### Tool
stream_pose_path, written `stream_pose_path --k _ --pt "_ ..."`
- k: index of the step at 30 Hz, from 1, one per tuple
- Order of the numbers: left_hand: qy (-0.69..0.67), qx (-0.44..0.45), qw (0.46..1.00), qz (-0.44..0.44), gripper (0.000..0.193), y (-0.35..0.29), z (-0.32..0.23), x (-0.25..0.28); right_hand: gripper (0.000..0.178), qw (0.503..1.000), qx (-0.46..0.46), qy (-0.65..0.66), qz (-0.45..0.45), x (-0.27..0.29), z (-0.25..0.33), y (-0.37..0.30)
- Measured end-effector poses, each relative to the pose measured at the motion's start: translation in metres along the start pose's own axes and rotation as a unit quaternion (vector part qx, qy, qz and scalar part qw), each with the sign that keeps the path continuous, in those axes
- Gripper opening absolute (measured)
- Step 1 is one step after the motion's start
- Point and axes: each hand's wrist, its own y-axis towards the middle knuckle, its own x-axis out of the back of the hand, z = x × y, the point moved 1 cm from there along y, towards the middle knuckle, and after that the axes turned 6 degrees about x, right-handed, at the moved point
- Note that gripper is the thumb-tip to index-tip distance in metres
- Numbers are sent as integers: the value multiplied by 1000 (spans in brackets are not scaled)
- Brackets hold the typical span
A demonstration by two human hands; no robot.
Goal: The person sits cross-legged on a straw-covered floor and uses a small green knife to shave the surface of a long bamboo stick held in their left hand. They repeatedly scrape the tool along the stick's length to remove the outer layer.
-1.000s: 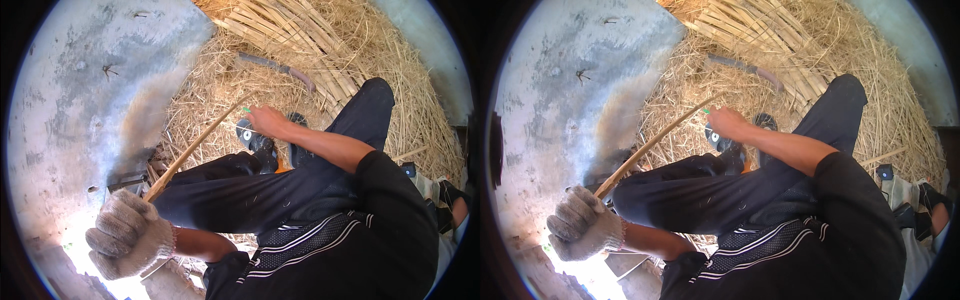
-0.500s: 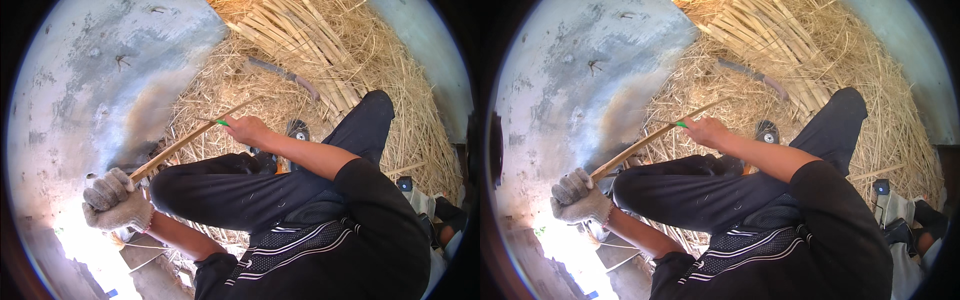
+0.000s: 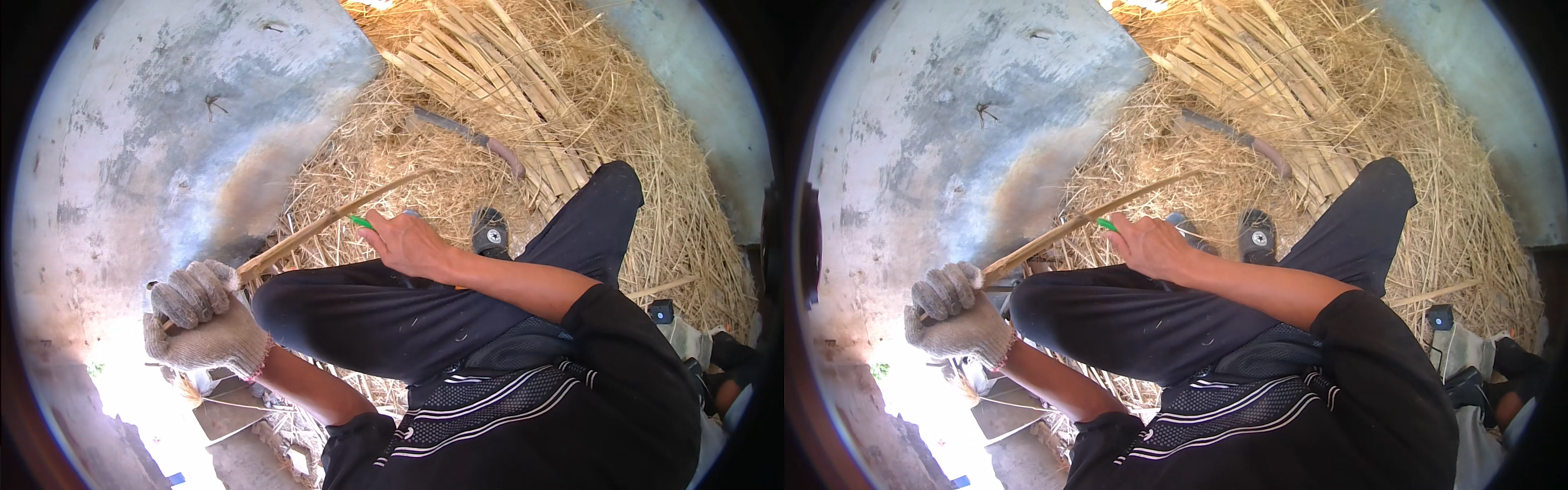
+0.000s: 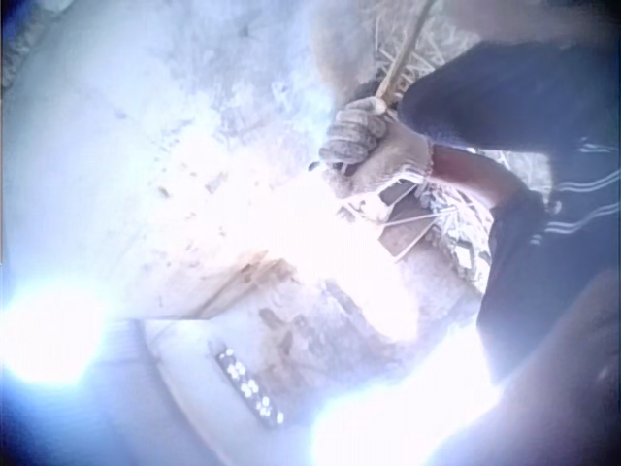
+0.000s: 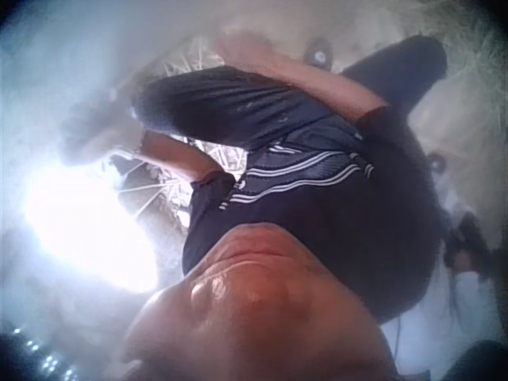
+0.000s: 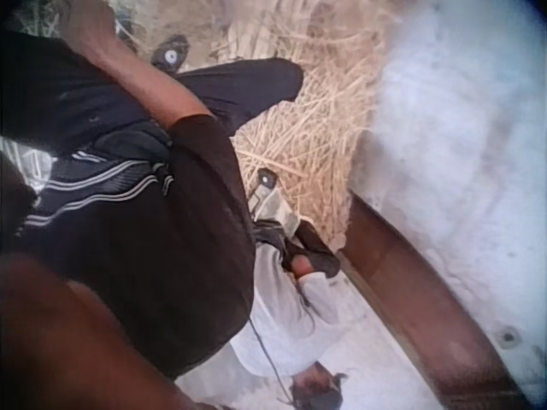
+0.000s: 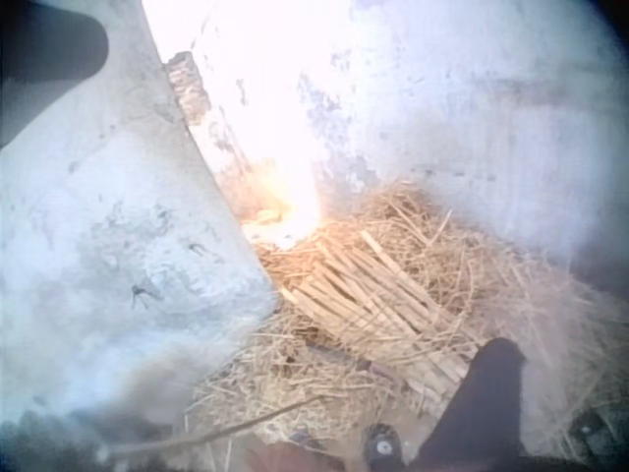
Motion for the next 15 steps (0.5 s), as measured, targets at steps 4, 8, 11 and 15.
stream_pose_path --k 4,8,11,15 --pt "4 -2 1000 24 33 5 7 -20 30 994 -97 -51 17 14 -40 2" --pt "3 -1 999 42 33 10 6 -34 31 996 -87 -11 5 17 -20 5" --pt "1 -2 998 58 33 12 10 -53 30 994 -105 -37 -2 18 -33 6" --pt "-3 -8 996 93 34 19 13 -55 30 997 -78 -28 -7 29 -21 12"
